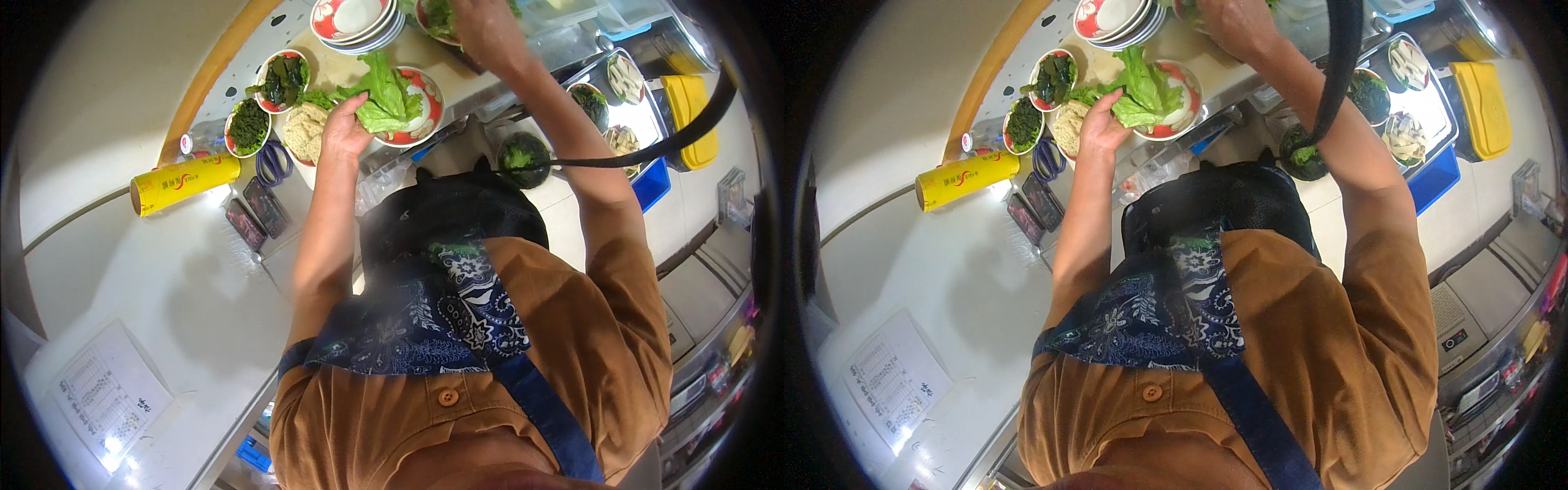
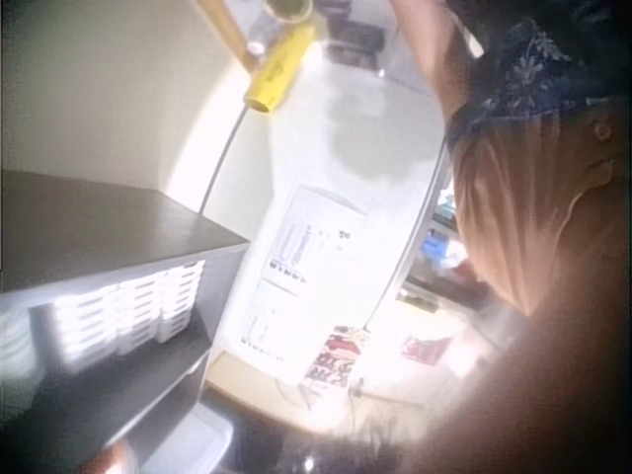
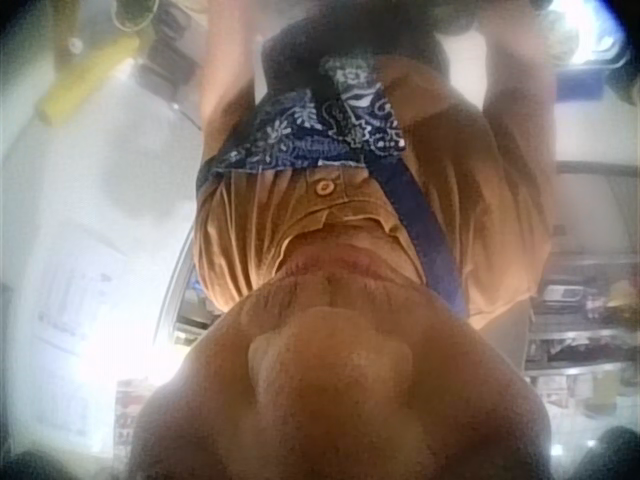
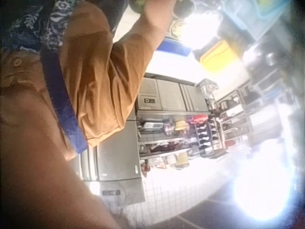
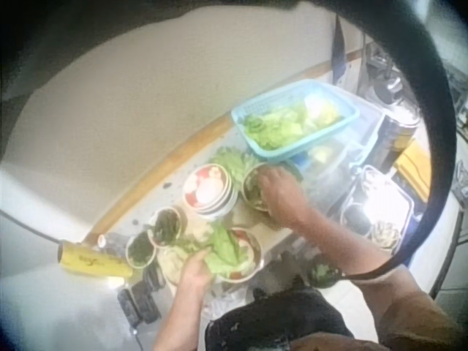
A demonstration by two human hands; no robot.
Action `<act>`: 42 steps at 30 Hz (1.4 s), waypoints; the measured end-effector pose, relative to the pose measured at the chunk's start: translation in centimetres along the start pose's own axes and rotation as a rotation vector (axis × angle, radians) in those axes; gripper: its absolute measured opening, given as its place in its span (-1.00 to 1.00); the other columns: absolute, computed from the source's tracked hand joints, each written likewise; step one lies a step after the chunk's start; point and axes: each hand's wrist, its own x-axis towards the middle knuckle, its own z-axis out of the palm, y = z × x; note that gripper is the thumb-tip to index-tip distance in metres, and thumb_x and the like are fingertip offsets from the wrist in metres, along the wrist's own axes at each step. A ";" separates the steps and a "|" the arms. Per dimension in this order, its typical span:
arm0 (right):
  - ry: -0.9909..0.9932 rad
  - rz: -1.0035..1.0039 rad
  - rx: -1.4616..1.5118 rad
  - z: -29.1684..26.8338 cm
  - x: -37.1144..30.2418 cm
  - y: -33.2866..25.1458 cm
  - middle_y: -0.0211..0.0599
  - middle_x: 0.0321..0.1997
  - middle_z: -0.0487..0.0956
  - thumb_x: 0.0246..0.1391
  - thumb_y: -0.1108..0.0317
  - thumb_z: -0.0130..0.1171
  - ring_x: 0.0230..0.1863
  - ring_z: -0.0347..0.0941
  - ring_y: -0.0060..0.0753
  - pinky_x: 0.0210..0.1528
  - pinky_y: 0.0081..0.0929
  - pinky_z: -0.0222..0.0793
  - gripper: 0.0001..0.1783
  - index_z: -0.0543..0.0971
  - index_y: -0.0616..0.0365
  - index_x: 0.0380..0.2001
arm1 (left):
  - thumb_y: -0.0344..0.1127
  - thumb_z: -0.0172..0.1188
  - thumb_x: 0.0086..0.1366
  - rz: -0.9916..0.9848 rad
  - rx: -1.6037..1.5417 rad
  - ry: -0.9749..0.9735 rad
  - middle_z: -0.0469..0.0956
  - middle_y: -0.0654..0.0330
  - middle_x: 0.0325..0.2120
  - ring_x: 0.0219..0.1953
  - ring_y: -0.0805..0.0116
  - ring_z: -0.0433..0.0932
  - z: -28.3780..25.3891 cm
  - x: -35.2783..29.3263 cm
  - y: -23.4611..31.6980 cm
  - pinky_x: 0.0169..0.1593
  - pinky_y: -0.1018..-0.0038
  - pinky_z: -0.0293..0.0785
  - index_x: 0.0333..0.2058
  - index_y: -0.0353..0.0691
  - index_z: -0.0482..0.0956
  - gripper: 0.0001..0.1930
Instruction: The person assembles food bowls by placing lettuce leaves, white rectangular slices, and flat pale strips into small bowls. They then add dark green leafy vegetables and arrange the bowls on a tray. The process is repeated for multiple bowls.
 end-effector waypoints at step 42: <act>-0.527 -0.434 -0.236 6.8 -6.1 -7.8 -0.32 -0.27 0.53 -0.15 0.18 0.13 -0.06 0.38 -0.25 0.00 -0.27 0.22 -0.77 0.65 0.02 -0.47 | -0.63 0.19 -0.02 1.028 1.535 0.312 -0.04 -0.17 0.20 0.20 -0.18 0.18 0.2 -4.2 -4.1 0.14 0.26 0.33 0.16 -0.09 0.29 -0.30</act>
